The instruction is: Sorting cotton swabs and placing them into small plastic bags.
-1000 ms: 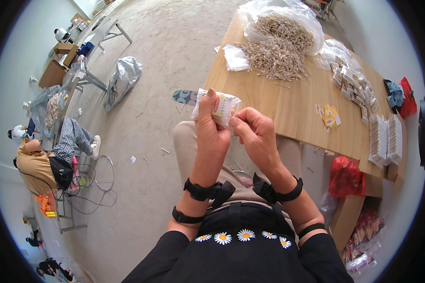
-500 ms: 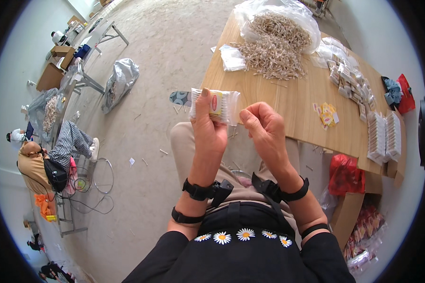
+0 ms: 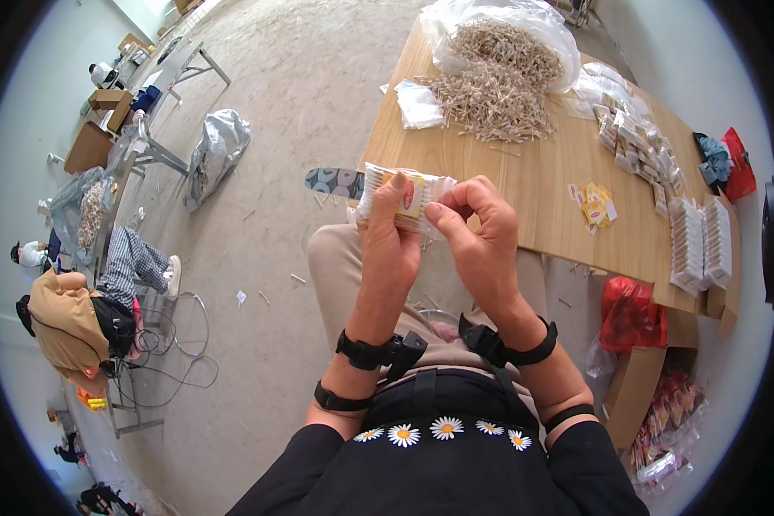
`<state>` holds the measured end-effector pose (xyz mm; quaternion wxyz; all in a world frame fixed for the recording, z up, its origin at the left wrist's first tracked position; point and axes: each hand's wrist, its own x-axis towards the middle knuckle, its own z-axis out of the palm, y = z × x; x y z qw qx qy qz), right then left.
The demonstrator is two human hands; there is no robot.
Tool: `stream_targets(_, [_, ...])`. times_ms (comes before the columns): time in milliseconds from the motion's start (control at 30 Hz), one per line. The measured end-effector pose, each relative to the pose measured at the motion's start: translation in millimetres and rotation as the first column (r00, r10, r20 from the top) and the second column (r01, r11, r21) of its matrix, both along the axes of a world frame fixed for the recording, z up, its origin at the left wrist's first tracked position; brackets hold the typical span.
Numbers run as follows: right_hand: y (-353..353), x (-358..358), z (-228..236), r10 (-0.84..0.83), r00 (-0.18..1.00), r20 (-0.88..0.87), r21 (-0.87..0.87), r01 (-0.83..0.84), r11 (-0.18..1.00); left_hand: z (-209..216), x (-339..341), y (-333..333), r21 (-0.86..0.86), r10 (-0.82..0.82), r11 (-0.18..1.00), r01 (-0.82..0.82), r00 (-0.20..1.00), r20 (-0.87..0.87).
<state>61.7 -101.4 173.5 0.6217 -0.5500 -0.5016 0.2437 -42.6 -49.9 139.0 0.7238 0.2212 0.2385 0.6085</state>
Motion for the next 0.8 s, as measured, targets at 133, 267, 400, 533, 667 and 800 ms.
stream_targets(133, [1.4,6.0,1.1,-0.021,0.999,0.031,0.003,0.021,1.0,0.0,-0.7,-0.2,-0.003,-0.119,0.993,0.119,0.992,0.044])
stream_targets(267, [7.8,12.4,3.3,-0.051,0.997,0.05,0.052,0.048,0.997,-1.9,1.2,0.3,0.031,-0.139,0.99,0.138,0.99,0.029])
stream_targets(400, [13.3,26.9,-0.7,-0.017,0.997,0.079,0.166,0.004,0.986,-9.2,1.5,-2.9,0.08,-0.155,0.985,0.155,0.988,-0.009])
stream_targets(533, [10.1,41.1,3.9,0.083,0.993,0.083,0.103,-0.091,0.991,-13.2,-16.4,2.9,0.093,-0.272,0.956,0.277,0.96,-0.063])
stream_targets(667, [7.4,48.9,7.0,0.153,0.965,0.213,0.079,-0.173,0.982,-0.8,-30.8,15.2,0.24,-0.129,0.933,0.267,0.874,-0.469])
stream_targets(800, [9.1,46.7,2.5,0.165,0.905,0.393,0.093,-0.218,0.972,17.9,-23.6,15.1,0.297,-0.151,0.874,0.384,0.798,-0.584])
